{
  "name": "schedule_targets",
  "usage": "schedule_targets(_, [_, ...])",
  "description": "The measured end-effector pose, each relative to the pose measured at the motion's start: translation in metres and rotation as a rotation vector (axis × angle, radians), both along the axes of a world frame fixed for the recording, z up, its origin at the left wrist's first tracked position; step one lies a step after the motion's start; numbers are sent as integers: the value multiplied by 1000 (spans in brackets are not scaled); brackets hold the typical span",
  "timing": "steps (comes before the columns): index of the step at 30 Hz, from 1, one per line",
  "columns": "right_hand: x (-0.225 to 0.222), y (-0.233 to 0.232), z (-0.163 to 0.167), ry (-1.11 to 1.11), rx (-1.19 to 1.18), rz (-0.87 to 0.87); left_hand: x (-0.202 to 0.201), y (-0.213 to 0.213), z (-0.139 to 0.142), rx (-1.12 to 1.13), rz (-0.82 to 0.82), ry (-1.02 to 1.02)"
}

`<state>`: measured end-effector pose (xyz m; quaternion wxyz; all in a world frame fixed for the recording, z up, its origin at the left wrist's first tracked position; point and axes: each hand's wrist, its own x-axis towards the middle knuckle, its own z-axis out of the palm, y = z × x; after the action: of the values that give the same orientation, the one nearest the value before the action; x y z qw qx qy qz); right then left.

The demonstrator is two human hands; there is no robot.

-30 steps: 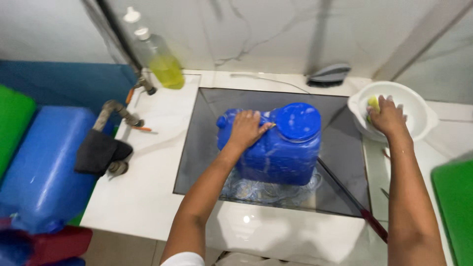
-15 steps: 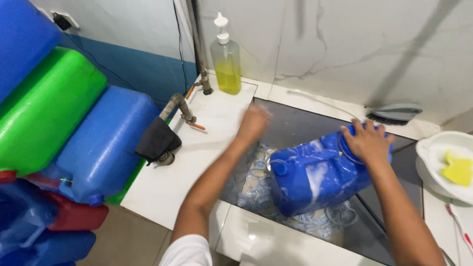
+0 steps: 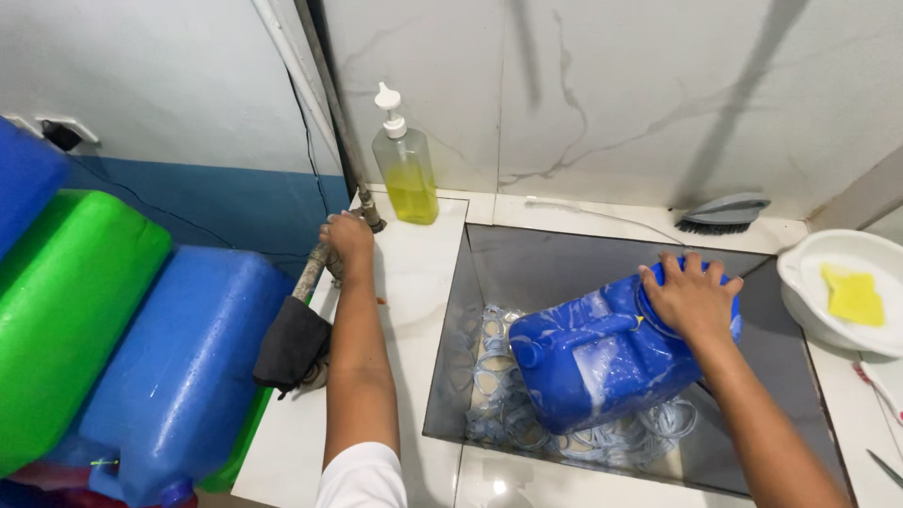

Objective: The person cleans blue plastic jerrycans at a sink. They use scissors to cut plastic ties, scrub the exterior with a sponge, rinse under running water, and wipe the interior with a cloth. The jerrycans are then placed on the floor among other containers.

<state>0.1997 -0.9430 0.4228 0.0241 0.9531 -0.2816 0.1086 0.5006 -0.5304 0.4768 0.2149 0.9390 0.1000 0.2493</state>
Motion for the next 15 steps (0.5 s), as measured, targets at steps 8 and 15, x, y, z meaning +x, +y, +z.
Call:
schedule_targets(8, [14, 18, 13, 8, -43, 104, -42, -27, 0, -146, -170, -391])
schedule_targets(15, [106, 36, 46, -360, 178, 489, -229, -170, -83, 60, -1207, 406])
